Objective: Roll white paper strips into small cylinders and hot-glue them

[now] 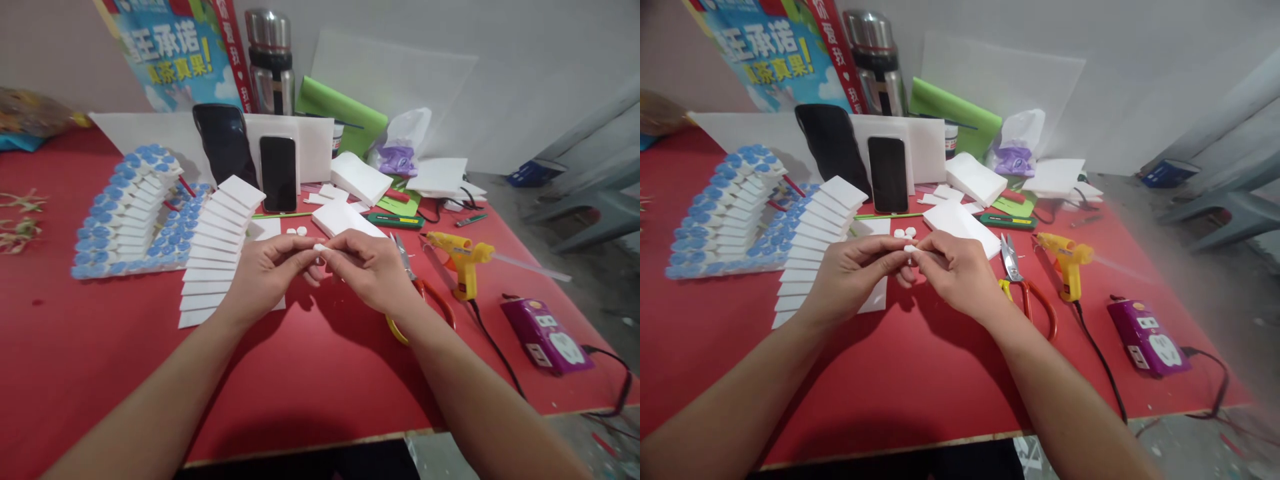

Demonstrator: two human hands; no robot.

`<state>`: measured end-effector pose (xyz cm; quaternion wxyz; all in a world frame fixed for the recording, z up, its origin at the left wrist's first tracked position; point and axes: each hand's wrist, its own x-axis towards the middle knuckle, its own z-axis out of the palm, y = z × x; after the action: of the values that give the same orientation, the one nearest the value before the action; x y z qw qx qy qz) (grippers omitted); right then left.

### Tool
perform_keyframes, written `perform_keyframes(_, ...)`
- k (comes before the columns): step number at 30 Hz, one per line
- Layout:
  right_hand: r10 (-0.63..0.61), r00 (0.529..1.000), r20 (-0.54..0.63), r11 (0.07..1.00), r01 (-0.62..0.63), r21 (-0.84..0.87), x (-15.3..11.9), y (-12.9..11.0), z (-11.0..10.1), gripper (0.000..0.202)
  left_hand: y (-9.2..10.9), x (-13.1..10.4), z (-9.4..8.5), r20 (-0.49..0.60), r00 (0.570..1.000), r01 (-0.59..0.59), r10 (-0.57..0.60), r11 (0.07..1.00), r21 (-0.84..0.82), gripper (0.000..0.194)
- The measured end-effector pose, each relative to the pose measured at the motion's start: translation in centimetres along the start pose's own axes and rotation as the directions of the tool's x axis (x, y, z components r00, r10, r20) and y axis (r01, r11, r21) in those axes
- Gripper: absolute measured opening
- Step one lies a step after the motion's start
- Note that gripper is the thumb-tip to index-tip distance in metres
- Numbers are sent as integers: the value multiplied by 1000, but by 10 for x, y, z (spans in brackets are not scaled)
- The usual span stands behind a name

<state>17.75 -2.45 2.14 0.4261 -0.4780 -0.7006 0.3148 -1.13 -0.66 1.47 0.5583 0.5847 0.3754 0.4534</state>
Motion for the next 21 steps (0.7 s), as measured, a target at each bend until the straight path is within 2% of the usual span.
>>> perform_keyframes(3,40,999,3,998,-40,48,0,1,2,18,-3,2,-1,19,1000,15,-15,1000,-21,21)
perform_keyframes(8,16,1000,27,999,-17,39,1,4,1,20,-5,5,-4,91,991,102,-96,993,-64,29)
perform_keyframes(11,17,999,37,999,-19,32,2,5,0,21,-6,4,-3,120,990,81,-75,996,-44,30)
perform_keyframes(17,88,993,-72,995,-91,-38,3,7,4,21,-10,-1,3,-21,1000,-10,12,998,63,27)
perform_keyframes(21,7,992,-124,987,-27,-159,0,4,12,16,-13,-5,9,-115,991,-65,76,993,96,20)
